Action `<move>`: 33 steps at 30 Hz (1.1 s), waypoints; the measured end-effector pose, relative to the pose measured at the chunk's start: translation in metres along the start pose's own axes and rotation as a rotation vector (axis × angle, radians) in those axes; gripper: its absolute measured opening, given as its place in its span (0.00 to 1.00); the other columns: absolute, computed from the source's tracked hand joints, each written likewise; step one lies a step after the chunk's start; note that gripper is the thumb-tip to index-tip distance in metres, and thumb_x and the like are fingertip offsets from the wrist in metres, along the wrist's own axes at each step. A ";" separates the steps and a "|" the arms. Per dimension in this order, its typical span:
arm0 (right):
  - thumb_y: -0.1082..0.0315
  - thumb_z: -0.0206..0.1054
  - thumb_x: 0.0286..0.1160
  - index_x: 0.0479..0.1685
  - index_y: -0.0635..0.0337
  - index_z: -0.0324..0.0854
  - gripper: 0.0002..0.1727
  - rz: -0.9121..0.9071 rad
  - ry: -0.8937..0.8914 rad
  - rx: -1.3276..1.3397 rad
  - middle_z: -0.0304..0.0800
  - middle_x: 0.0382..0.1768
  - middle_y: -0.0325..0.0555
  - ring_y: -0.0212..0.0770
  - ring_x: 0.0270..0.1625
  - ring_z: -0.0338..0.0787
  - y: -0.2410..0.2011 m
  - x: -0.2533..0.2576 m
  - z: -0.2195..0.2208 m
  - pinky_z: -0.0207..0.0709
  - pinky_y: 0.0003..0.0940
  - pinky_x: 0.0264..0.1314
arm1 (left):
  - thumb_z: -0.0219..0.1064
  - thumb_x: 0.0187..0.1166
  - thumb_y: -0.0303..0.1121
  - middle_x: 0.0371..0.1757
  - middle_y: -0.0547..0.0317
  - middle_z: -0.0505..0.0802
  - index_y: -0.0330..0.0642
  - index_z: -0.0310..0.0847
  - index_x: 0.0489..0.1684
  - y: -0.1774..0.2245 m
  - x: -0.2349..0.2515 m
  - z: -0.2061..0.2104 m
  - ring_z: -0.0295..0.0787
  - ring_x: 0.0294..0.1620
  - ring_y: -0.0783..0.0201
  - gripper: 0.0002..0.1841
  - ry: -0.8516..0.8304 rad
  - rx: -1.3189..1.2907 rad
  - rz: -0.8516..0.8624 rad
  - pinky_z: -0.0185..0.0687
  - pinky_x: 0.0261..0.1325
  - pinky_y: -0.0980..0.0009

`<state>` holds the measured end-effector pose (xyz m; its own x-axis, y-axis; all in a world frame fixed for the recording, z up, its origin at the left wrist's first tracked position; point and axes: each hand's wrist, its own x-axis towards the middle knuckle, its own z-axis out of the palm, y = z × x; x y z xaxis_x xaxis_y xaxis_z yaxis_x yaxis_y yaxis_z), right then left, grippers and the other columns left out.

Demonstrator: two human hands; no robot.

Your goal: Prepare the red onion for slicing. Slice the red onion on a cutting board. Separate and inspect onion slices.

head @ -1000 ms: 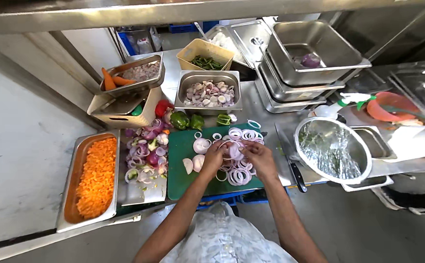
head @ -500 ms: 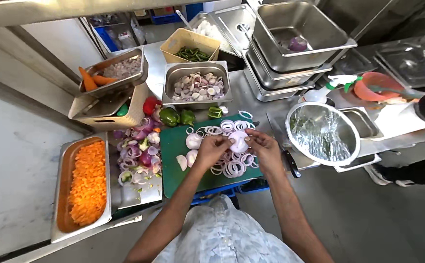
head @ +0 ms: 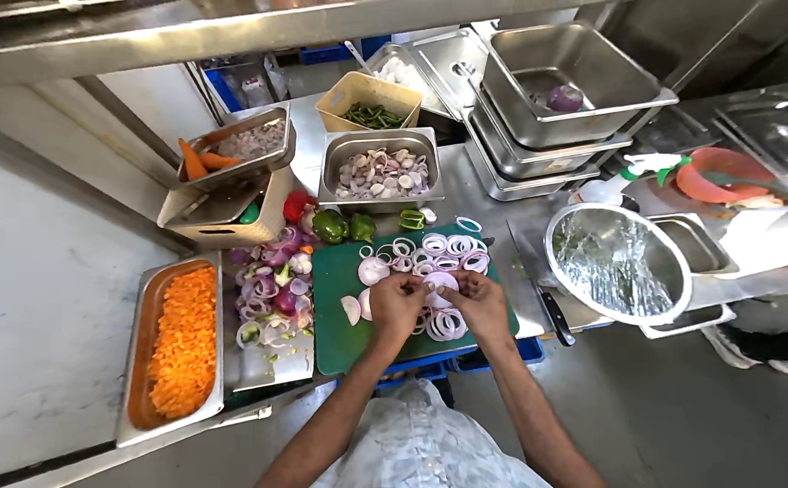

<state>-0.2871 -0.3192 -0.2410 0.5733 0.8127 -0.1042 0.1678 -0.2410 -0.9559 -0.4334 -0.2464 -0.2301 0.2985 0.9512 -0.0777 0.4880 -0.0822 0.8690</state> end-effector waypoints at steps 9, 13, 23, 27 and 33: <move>0.73 0.81 0.64 0.45 0.53 0.91 0.12 -0.129 0.071 -0.147 0.95 0.36 0.41 0.39 0.33 0.93 0.006 -0.004 0.012 0.89 0.45 0.35 | 0.79 0.70 0.37 0.35 0.66 0.93 0.48 0.91 0.40 -0.003 -0.022 0.013 0.89 0.28 0.72 0.07 0.101 -0.045 0.229 0.91 0.33 0.70; 0.75 0.80 0.65 0.55 0.55 0.90 0.17 -0.083 -0.034 0.174 0.96 0.43 0.44 0.41 0.39 0.94 0.003 -0.004 0.000 0.91 0.39 0.41 | 0.77 0.75 0.37 0.35 0.65 0.94 0.48 0.92 0.44 -0.006 -0.015 -0.001 0.91 0.31 0.69 0.07 -0.029 -0.227 0.167 0.92 0.36 0.68; 0.79 0.74 0.70 0.60 0.61 0.88 0.18 -0.016 -0.155 0.361 0.94 0.45 0.52 0.43 0.38 0.93 -0.006 -0.008 -0.010 0.91 0.37 0.41 | 0.62 0.89 0.40 0.42 0.50 0.92 0.39 0.84 0.59 -0.022 -0.020 -0.001 0.91 0.30 0.61 0.15 -0.246 -0.780 -0.124 0.92 0.35 0.66; 0.83 0.72 0.69 0.56 0.63 0.87 0.16 -0.035 -0.190 0.376 0.93 0.42 0.54 0.43 0.36 0.92 -0.001 -0.004 -0.011 0.90 0.37 0.39 | 0.70 0.82 0.33 0.36 0.48 0.91 0.44 0.81 0.72 -0.020 -0.015 -0.003 0.86 0.25 0.63 0.20 -0.244 -0.782 -0.173 0.86 0.28 0.70; 0.79 0.75 0.68 0.59 0.57 0.91 0.19 -0.083 -0.157 0.163 0.96 0.47 0.48 0.45 0.37 0.95 -0.002 -0.003 -0.007 0.93 0.42 0.41 | 0.77 0.76 0.34 0.40 0.57 0.96 0.44 0.94 0.50 -0.030 -0.013 0.000 0.93 0.31 0.63 0.10 -0.036 -0.477 0.009 0.93 0.34 0.66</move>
<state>-0.2839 -0.3248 -0.2371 0.4292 0.9017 -0.0523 0.0706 -0.0913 -0.9933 -0.4517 -0.2565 -0.2549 0.3338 0.9394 -0.0788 0.0572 0.0632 0.9964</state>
